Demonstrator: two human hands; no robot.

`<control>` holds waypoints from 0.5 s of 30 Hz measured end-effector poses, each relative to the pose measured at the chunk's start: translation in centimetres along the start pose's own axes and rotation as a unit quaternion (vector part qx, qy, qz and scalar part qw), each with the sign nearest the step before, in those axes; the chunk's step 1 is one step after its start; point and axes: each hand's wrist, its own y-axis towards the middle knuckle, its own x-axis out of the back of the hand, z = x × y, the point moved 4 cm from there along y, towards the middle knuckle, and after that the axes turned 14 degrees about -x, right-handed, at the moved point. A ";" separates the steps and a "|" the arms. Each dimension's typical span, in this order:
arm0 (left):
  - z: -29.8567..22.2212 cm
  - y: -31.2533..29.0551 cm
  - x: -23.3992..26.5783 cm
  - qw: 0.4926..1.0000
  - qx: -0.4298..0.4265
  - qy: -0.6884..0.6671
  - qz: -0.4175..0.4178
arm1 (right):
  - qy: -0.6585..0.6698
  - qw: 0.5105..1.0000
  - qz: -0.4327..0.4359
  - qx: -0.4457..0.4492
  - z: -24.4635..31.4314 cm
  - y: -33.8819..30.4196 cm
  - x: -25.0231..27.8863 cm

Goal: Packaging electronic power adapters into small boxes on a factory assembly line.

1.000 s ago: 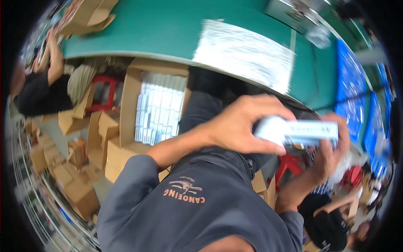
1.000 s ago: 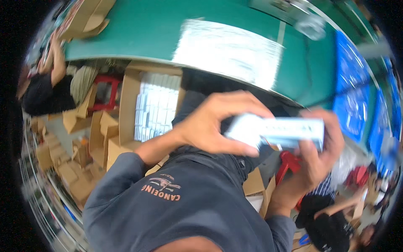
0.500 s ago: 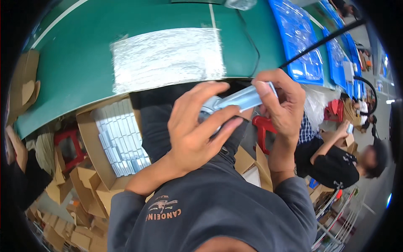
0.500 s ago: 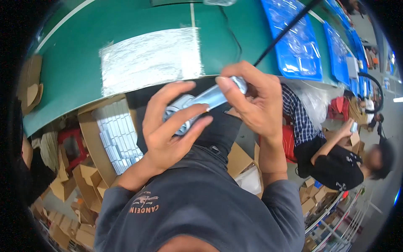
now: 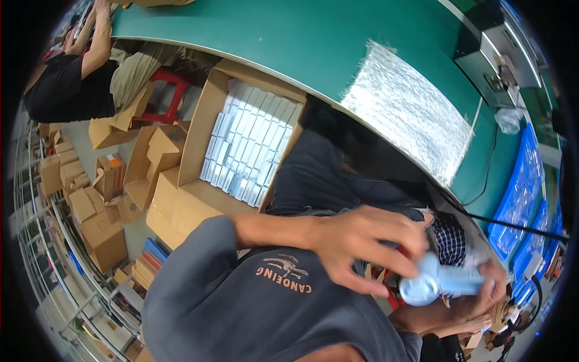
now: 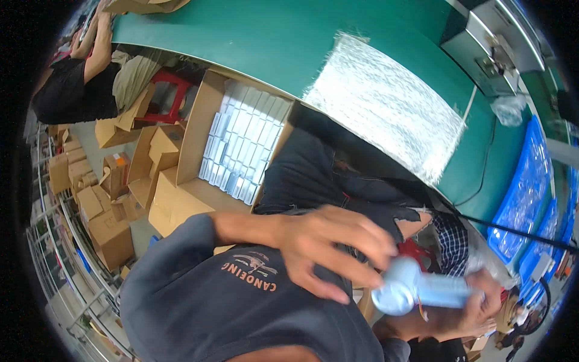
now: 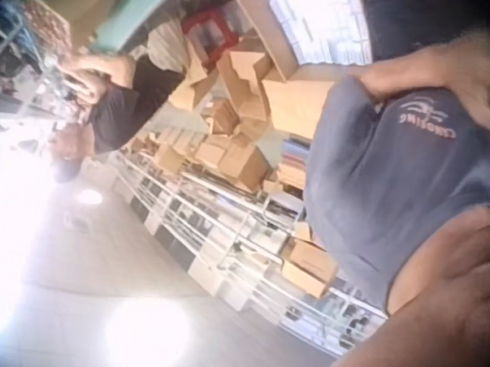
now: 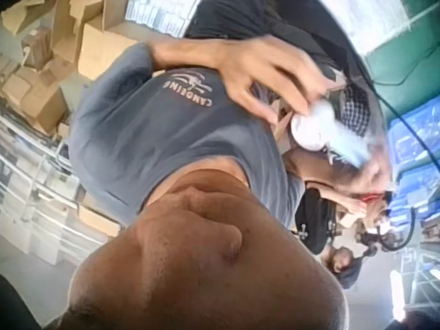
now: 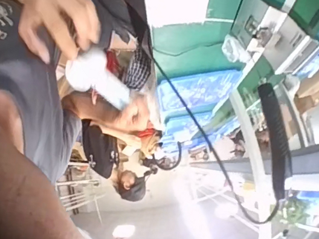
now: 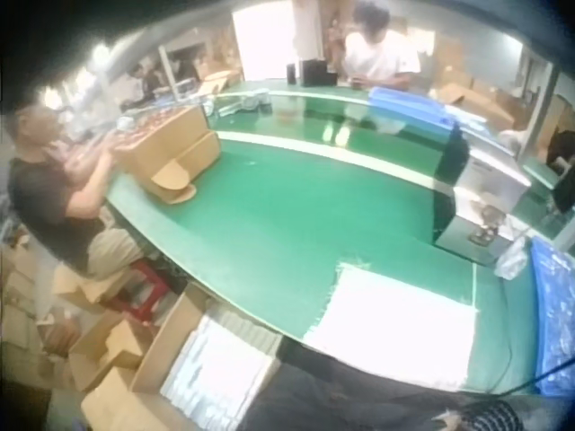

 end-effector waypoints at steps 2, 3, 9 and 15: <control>0.2 -5.3 5.0 0.984 0.096 0.140 -0.061 | 0.030 0.999 -0.021 -0.037 0.1 1.4 2.4; 0.5 -8.6 7.9 0.935 0.210 0.274 -0.081 | 0.030 0.995 -0.071 -0.070 -0.6 2.1 4.9; 0.1 -40.9 32.5 0.581 0.413 0.701 -0.018 | 0.232 0.938 -0.231 -0.111 -4.3 13.5 15.6; 0.3 -47.8 36.8 0.339 0.688 0.641 -0.026 | 0.033 0.969 -0.159 -0.186 -2.1 30.2 13.3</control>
